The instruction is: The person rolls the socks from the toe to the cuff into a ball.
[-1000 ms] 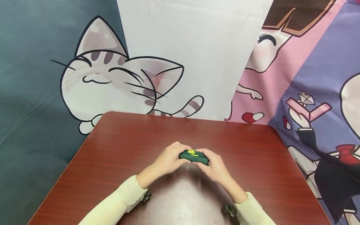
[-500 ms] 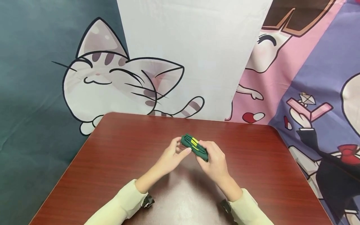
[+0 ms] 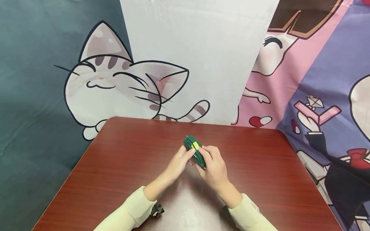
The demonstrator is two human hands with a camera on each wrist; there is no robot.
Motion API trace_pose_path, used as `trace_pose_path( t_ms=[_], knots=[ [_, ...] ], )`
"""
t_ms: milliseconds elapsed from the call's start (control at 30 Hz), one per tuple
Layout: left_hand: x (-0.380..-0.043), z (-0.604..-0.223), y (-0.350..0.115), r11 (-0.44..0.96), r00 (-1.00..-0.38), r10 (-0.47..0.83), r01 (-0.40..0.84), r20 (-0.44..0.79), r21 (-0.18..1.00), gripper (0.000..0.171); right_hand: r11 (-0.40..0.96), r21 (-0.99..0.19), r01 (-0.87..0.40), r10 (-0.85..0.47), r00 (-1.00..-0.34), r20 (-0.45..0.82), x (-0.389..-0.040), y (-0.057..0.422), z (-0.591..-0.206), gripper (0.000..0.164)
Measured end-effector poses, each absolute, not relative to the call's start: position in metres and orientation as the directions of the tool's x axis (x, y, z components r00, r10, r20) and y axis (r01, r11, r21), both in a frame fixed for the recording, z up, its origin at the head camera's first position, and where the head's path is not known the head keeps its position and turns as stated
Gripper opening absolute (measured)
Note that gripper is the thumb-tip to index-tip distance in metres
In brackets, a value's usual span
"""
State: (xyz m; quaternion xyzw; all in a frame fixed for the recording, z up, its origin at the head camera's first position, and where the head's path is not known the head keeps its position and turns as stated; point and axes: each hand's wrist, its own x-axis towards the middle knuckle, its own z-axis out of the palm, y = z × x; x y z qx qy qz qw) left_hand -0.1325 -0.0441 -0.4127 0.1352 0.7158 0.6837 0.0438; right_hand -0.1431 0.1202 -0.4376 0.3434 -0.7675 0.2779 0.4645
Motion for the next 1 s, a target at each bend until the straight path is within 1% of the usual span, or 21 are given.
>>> trace_pose_path(
  t_ms=[133,233,367,467,567,667,800,867,1000],
  knots=[
    [-0.132,-0.411,-0.046,-0.040,-0.960,0.264,0.084,0.092,0.996,0.041,0.610,-0.106,-0.786,-0.290,-0.345,0.893,-0.140,0.120,-0.439,0.048],
    [-0.133,-0.410,-0.049,-0.066,-0.960,0.269,0.066,0.081,0.996,0.041,0.592,-0.111,-0.798,-0.327,-0.364,0.872,-0.136,0.121,-0.438,0.047],
    [-0.136,-0.410,-0.054,-0.084,-0.946,0.304,0.093,0.115,0.992,0.041,0.557,-0.168,-0.813,-0.365,-0.422,0.830,-0.130,0.123,-0.436,0.048],
    [-0.138,-0.410,-0.058,-0.089,-0.924,0.348,0.137,0.160,0.987,0.043,0.519,-0.213,-0.828,-0.381,-0.447,0.809,-0.126,0.125,-0.435,0.050],
    [-0.141,-0.412,-0.060,-0.082,-0.906,0.383,0.161,0.180,0.984,0.045,0.459,-0.272,-0.846,-0.380,-0.463,0.800,-0.125,0.130,-0.432,0.042],
    [-0.141,-0.412,-0.061,-0.078,-0.886,0.432,0.150,0.169,0.986,0.046,0.377,-0.390,-0.840,-0.353,-0.520,0.778,-0.125,0.135,-0.425,0.028],
    [-0.141,-0.410,-0.062,-0.069,-0.838,0.526,0.128,0.145,0.989,0.048,0.285,-0.507,-0.814,-0.331,-0.579,0.745,-0.126,0.141,-0.413,0.030],
    [-0.140,-0.409,-0.063,-0.048,-0.821,0.553,0.137,0.141,0.989,0.050,0.256,-0.520,-0.815,-0.344,-0.579,0.739,-0.127,0.143,-0.409,0.030],
    [-0.139,-0.407,-0.064,-0.011,-0.805,0.576,0.168,0.144,0.986,0.049,0.247,-0.532,-0.810,-0.385,-0.586,0.713,-0.127,0.146,-0.402,0.027]
  ],
)
